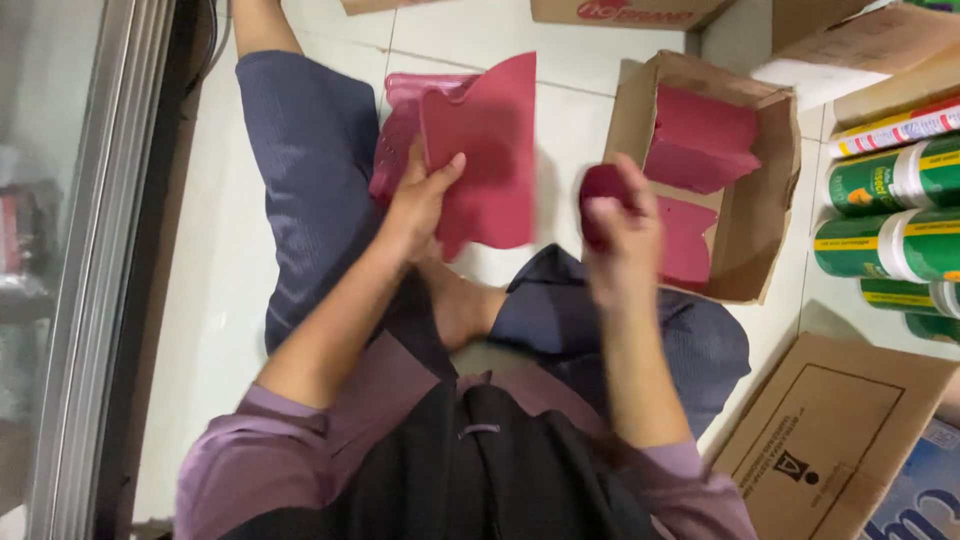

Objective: The person sits on the floor and repeatedly folds pink, irregularly shaped paper cutouts. They take the cutouts from a cardboard box, fold them in half, and place them onto a growing stack on their lap.

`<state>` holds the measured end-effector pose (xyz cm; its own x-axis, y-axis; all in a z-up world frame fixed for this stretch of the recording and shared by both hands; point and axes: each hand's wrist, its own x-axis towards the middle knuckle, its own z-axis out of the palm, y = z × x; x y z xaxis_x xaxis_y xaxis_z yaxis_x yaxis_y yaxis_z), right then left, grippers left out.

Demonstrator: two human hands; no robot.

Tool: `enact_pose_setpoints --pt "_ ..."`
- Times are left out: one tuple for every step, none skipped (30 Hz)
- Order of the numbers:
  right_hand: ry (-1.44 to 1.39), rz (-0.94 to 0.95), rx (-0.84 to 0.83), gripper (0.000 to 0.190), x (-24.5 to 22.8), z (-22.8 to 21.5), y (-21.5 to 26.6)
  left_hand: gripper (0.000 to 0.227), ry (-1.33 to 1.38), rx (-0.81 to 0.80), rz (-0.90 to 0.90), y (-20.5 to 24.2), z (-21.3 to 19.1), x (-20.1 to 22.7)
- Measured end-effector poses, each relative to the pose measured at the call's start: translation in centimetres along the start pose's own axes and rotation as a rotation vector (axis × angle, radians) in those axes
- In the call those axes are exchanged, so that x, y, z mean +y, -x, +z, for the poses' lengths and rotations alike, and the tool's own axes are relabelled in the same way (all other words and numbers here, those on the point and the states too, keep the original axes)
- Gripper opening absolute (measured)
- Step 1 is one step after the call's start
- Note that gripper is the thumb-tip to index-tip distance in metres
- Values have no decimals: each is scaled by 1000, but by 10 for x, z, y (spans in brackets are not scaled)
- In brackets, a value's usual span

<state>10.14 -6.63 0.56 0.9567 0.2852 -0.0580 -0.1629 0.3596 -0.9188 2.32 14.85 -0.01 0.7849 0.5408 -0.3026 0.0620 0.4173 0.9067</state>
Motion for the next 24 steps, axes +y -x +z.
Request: enact_pose_setpoints --pt "4 5 2 61 8 22 17 72 3 2 -6 11 10 9" --pt "211 -71 -122 56 15 44 34 79 209 23 -170 22 19 19" --pt "414 -159 -253 51 23 69 45 88 417 42 -320 28 29 32" --pt "415 -166 -257 51 49 63 41 88 421 39 -312 31 26 31" --pt "841 -522 -337 45 74 56 39 82 329 60 -316 35 24 30" --pt "1264 -883 -406 44 100 50 36 78 238 80 -320 39 22 28" --pt "1262 -890 -410 44 61 73 33 78 242 81 -314 43 16 16" --pt "1062 -546 -295 19 23 96 30 77 104 115 -320 46 9 4" --pt "848 -204 -183 54 -14 118 31 81 -36 150 -333 51 2 -10" --pt "849 -203 -187 54 4 93 17 81 -33 153 -333 54 2 -8" --pt "1100 -467 -187 19 21 67 5 82 -98 122 -319 59 3 -6" --pt "1341 -740 -188 52 38 40 -7 83 -162 90 -305 63 4 -5" --pt "1337 -752 -187 52 45 45 -3 83 -161 91 -294 63 5 1" --pt "1309 -820 -252 50 51 51 0 85 -259 42 -251 62 5 8" --pt "1284 -880 -317 49 57 54 5 87 -357 -9 -216 63 7 13" --pt "1285 -885 -317 49 59 60 12 87 -354 -10 -211 65 8 18" --pt "1275 -921 -387 40 62 66 23 90 -450 -55 -184 71 8 21" --pt "1263 -955 -458 33 65 71 35 93 -546 -101 -156 77 8 24" --pt "1262 -957 -460 33 57 70 26 93 -546 -99 -154 82 6 28" --pt "1322 -969 -470 35 50 69 18 85 -475 -161 -97 86 3 32" --pt "1384 -974 -482 36 41 66 12 77 -402 -221 -46 93 1 36" --pt "1384 -971 -486 36 33 62 -4 77 -401 -219 -49 90 -5 23" --pt "1483 -953 -417 38 24 57 -19 82 -366 -153 -123 88 -12 10" --pt "1581 -932 -346 40 15 52 -34 88 -331 -87 -197 85 -19 -3"
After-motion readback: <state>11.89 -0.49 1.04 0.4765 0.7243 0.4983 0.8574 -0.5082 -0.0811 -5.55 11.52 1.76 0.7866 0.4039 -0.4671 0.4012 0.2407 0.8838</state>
